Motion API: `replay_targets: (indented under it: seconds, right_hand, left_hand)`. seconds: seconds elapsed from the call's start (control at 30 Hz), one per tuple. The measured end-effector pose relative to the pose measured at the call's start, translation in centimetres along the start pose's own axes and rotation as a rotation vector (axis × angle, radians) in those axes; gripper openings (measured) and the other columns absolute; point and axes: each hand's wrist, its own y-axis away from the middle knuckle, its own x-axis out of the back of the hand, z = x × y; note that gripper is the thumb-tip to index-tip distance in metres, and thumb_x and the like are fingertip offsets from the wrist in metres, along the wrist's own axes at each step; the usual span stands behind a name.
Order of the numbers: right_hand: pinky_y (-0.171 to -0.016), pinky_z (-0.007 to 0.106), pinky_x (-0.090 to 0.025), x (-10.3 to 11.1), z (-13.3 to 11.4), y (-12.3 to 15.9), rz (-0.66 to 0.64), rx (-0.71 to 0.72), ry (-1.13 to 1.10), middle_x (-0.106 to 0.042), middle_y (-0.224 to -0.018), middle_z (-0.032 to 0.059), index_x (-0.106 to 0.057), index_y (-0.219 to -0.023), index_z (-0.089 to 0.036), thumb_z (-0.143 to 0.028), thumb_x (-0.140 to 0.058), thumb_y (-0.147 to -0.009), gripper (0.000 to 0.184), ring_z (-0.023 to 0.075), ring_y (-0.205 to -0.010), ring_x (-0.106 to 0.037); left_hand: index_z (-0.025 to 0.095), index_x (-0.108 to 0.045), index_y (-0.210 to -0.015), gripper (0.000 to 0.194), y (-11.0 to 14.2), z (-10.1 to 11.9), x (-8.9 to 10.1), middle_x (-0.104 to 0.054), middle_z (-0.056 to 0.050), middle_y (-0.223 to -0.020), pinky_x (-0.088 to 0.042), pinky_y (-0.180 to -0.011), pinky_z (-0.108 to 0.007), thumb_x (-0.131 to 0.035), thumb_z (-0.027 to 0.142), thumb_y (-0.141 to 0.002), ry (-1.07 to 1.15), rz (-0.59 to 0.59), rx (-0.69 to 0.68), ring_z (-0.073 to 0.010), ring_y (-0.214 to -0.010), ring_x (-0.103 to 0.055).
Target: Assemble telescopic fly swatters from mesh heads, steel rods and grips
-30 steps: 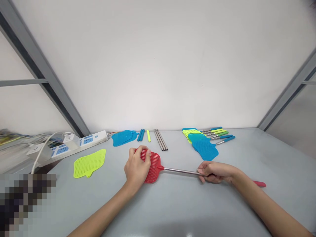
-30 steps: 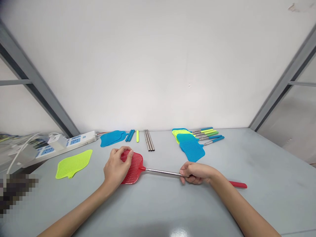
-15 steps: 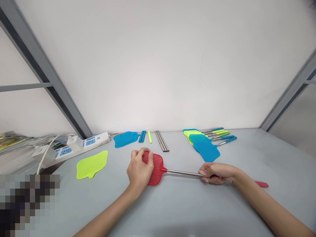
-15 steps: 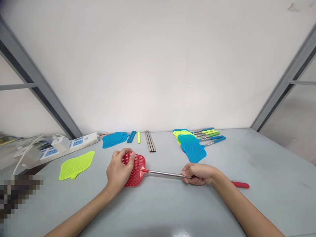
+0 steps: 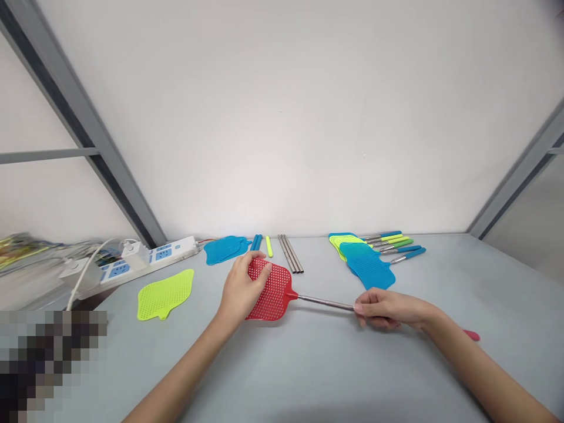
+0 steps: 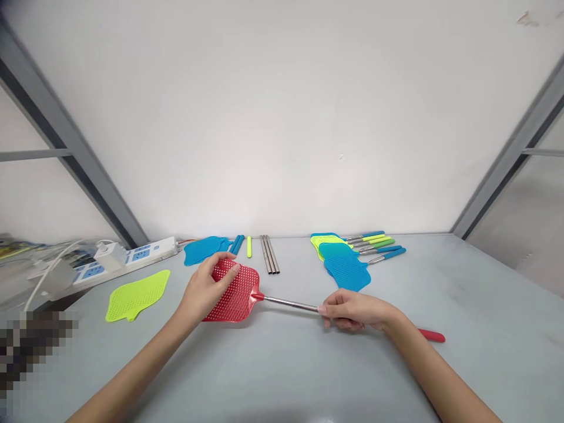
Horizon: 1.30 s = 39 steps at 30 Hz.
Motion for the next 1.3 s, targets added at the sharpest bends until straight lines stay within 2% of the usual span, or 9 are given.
replay_targets:
  seconds: [0.07, 0.13, 0.27, 0.33, 0.47, 0.67, 0.9, 1.17, 1.3]
  right_hand:
    - [-0.036, 0.017, -0.021, 0.0, -0.2, 0.0, 0.056, 0.02, 0.076, -0.04, -0.048, -0.0047, -0.057, -0.073, -0.012, -0.043, -0.053, -0.076, 0.031, 0.0045, -0.041, -0.031]
    - [-0.038, 0.017, -0.023, -0.1, -0.3, 0.1, 0.13, 0.039, 0.12, -0.044, -0.052, -0.0037, -0.057, -0.078, -0.013, -0.044, -0.056, -0.073, 0.031, 0.0047, -0.042, -0.033]
    - [-0.042, 0.018, -0.028, -0.1, -0.4, 0.0, 0.194, 0.054, 0.136, -0.047, -0.054, -0.0021, -0.058, -0.077, -0.013, -0.044, -0.057, -0.072, 0.031, 0.0057, -0.045, -0.035]
    - [-0.045, 0.019, -0.032, -0.1, -0.3, -0.1, 0.196, 0.06, 0.121, -0.049, -0.057, -0.0005, -0.059, -0.072, -0.012, -0.043, -0.058, -0.071, 0.031, 0.007, -0.048, -0.039]
    - [-0.048, 0.021, -0.035, -0.3, -0.3, -0.1, 0.218, 0.084, 0.111, -0.05, -0.059, 0.0007, -0.06, -0.068, -0.012, -0.039, -0.059, -0.07, 0.028, 0.0088, -0.052, -0.042]
    - [-0.048, 0.021, -0.036, 0.0, -0.1, 0.0, 0.247, 0.079, 0.148, -0.052, -0.057, 0.0019, -0.061, -0.067, -0.011, -0.038, -0.058, -0.071, 0.027, 0.0099, -0.052, -0.044]
    - [-0.046, 0.02, -0.033, 0.5, 0.3, 0.0, 0.217, 0.062, 0.15, -0.049, -0.052, 0.0004, -0.061, -0.069, -0.01, -0.036, -0.055, -0.073, 0.027, 0.0078, -0.046, -0.04]
    - [-0.039, 0.02, -0.016, 0.5, 0.7, -0.5, 0.097, 0.033, 0.082, -0.036, -0.042, -0.0047, -0.054, -0.059, -0.011, -0.03, -0.048, -0.073, 0.024, 0.0053, -0.039, -0.025]
    - [-0.039, 0.021, -0.013, 0.5, 1.0, -0.5, 0.039, -0.003, 0.062, -0.029, -0.041, -0.0071, -0.049, -0.057, -0.013, -0.032, -0.047, -0.073, 0.025, 0.0046, -0.038, -0.02]
  left_hand:
    - [0.023, -0.049, -0.101, 0.036, -0.4, -0.5, 0.3, -0.057, -0.004, -0.093, -0.044, -0.065, -0.031, -0.052, 0.044, -0.073, 0.175, -0.107, 0.113, -0.0219, -0.082, -0.056]
    - [0.02, -0.049, -0.101, 0.041, -0.8, -0.9, 0.7, -0.059, -0.005, -0.089, -0.046, -0.058, -0.029, -0.054, 0.047, -0.071, 0.402, -0.273, 0.241, -0.0215, -0.074, -0.059]
    - [0.014, -0.055, -0.085, 0.035, -1.1, -1.2, 1.2, -0.063, -0.009, -0.082, -0.048, -0.06, -0.029, -0.058, 0.045, -0.069, 0.716, -0.59, 0.431, -0.0218, -0.072, -0.061]
    - [0.013, -0.057, -0.083, 0.033, -1.1, -1.2, 1.3, -0.065, -0.01, -0.083, -0.049, -0.064, -0.031, -0.062, 0.042, -0.068, 0.775, -0.658, 0.488, -0.0226, -0.075, -0.062]
    - [0.015, -0.059, -0.084, 0.028, -0.7, -0.9, 1.2, -0.066, -0.009, -0.087, -0.05, -0.068, -0.033, -0.066, 0.035, -0.066, 0.898, -0.725, 0.515, -0.0237, -0.08, -0.062]
    - [0.01, -0.058, -0.096, 0.035, -0.3, -1.2, 0.6, -0.062, -0.015, -0.101, -0.045, -0.083, -0.038, -0.059, 0.036, -0.073, 1.085, -0.955, 0.633, -0.0267, -0.096, -0.057]
    - [0.007, -0.053, -0.104, 0.041, 0.2, -1.1, -0.1, -0.056, -0.019, -0.11, -0.039, -0.089, -0.039, -0.057, 0.035, -0.074, 1.158, -1.031, 0.625, -0.0284, -0.105, -0.05]
    - [0.009, -0.054, -0.101, 0.039, 0.7, -1.5, -1.1, -0.057, -0.02, -0.108, -0.042, -0.084, -0.042, -0.06, 0.034, -0.072, 1.119, -0.924, 0.545, -0.0305, -0.1, -0.053]
    - [0.01, -0.056, -0.097, 0.037, 1.0, -1.4, -1.4, -0.061, -0.017, -0.101, -0.045, -0.078, -0.041, -0.062, 0.035, -0.07, 1.041, -0.845, 0.534, -0.0294, -0.093, -0.057]
